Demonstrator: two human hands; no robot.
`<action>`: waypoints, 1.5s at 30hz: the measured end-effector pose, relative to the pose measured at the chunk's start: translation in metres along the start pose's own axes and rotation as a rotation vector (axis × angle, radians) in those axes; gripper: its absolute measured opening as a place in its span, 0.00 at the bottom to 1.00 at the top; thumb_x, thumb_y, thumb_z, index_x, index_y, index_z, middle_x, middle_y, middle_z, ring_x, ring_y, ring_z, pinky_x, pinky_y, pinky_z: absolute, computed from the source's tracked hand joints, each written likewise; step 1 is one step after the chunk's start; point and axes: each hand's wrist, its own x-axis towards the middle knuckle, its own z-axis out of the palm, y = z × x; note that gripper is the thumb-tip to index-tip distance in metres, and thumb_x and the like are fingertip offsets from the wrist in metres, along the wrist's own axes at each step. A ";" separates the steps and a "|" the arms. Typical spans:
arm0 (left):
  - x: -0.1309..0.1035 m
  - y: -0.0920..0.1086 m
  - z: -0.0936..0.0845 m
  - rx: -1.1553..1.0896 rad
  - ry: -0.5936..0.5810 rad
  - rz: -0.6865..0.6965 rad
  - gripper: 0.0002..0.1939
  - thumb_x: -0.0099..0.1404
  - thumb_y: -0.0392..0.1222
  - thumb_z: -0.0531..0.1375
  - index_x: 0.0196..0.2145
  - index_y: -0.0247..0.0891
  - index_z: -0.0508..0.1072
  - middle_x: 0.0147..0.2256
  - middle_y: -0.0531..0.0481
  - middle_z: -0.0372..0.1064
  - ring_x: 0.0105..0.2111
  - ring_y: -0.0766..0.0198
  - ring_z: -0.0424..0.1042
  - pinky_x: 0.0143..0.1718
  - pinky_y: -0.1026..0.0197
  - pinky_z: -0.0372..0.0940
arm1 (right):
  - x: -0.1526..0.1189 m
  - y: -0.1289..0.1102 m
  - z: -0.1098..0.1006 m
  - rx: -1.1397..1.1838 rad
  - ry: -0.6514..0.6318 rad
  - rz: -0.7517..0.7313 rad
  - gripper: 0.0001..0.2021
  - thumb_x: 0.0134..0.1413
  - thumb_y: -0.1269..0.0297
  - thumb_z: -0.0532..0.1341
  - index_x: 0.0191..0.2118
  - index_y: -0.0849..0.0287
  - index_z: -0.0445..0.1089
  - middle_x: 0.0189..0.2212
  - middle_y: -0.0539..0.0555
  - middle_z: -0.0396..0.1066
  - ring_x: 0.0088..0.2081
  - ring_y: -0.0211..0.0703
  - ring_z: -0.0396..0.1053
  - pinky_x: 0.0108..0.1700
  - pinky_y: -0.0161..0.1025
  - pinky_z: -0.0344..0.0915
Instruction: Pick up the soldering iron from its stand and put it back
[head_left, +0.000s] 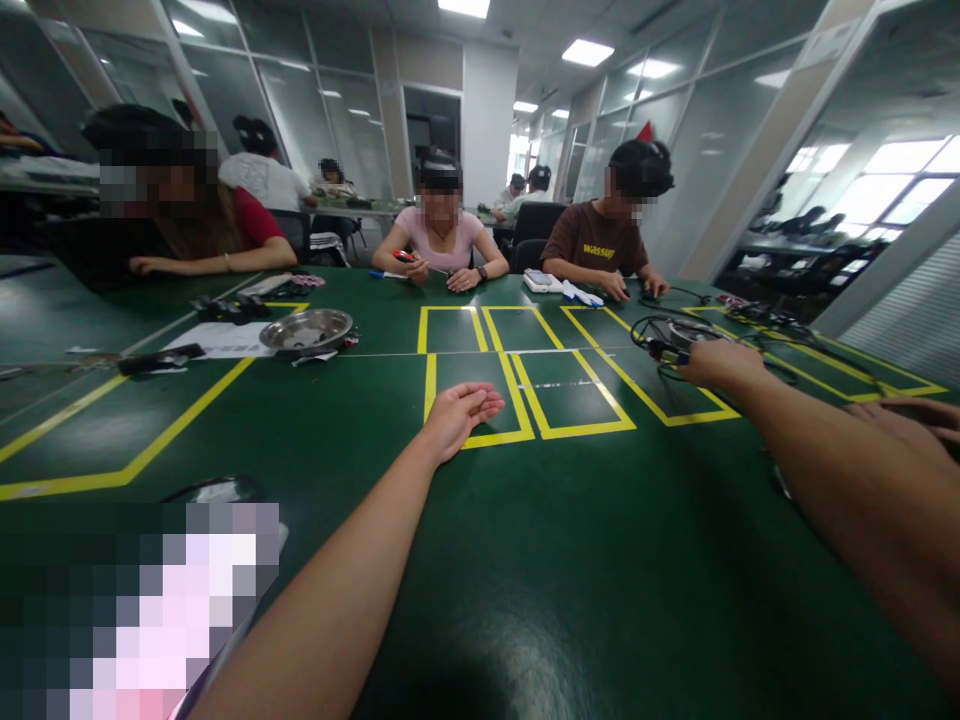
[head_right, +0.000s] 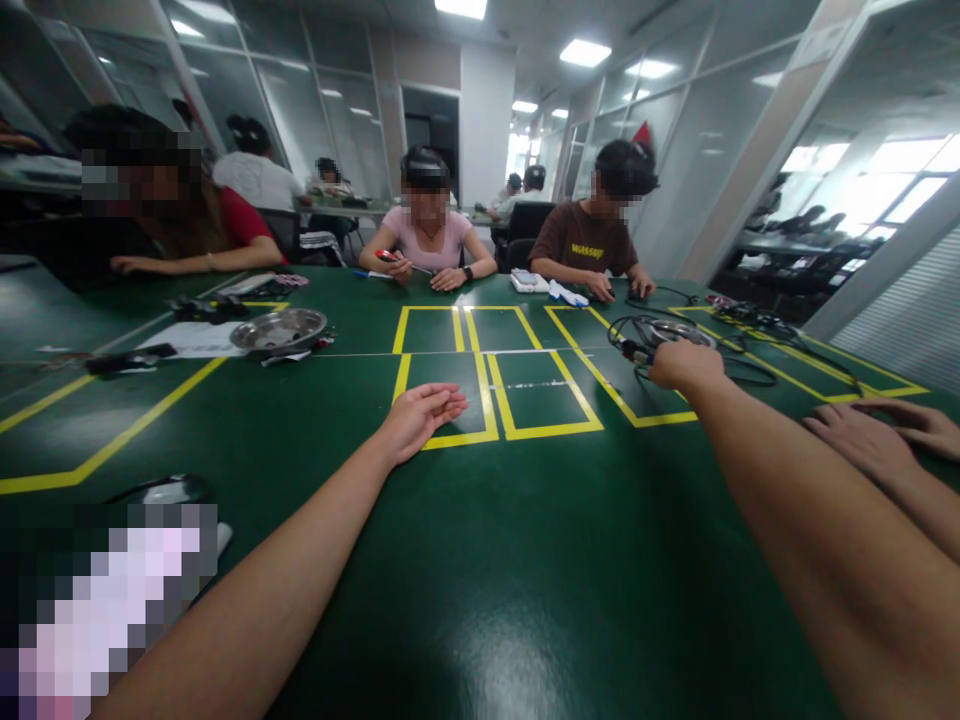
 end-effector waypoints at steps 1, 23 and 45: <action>0.000 0.000 0.000 -0.003 0.005 0.001 0.07 0.62 0.29 0.58 0.40 0.27 0.72 0.37 0.35 0.74 0.36 0.58 0.76 0.44 0.56 0.69 | -0.003 -0.005 0.002 0.047 -0.024 0.018 0.12 0.43 0.67 0.70 0.24 0.68 0.67 0.37 0.78 0.69 0.48 0.59 0.67 0.45 0.49 0.58; 0.002 0.002 -0.001 -0.248 0.131 0.063 0.22 0.62 0.59 0.57 0.34 0.34 0.70 0.30 0.46 0.72 0.28 0.62 0.71 0.34 0.58 0.68 | -0.240 -0.181 0.097 1.543 -0.971 -0.151 0.14 0.56 0.54 0.62 0.38 0.61 0.66 0.26 0.53 0.72 0.21 0.36 0.68 0.22 0.35 0.70; -0.005 0.006 -0.007 -0.071 0.018 0.091 0.13 0.55 0.42 0.66 0.29 0.33 0.66 0.31 0.43 0.73 0.30 0.59 0.75 0.38 0.52 0.70 | -0.242 -0.171 0.095 1.634 -0.894 -0.120 0.14 0.55 0.55 0.63 0.38 0.62 0.68 0.24 0.53 0.72 0.19 0.36 0.67 0.20 0.33 0.69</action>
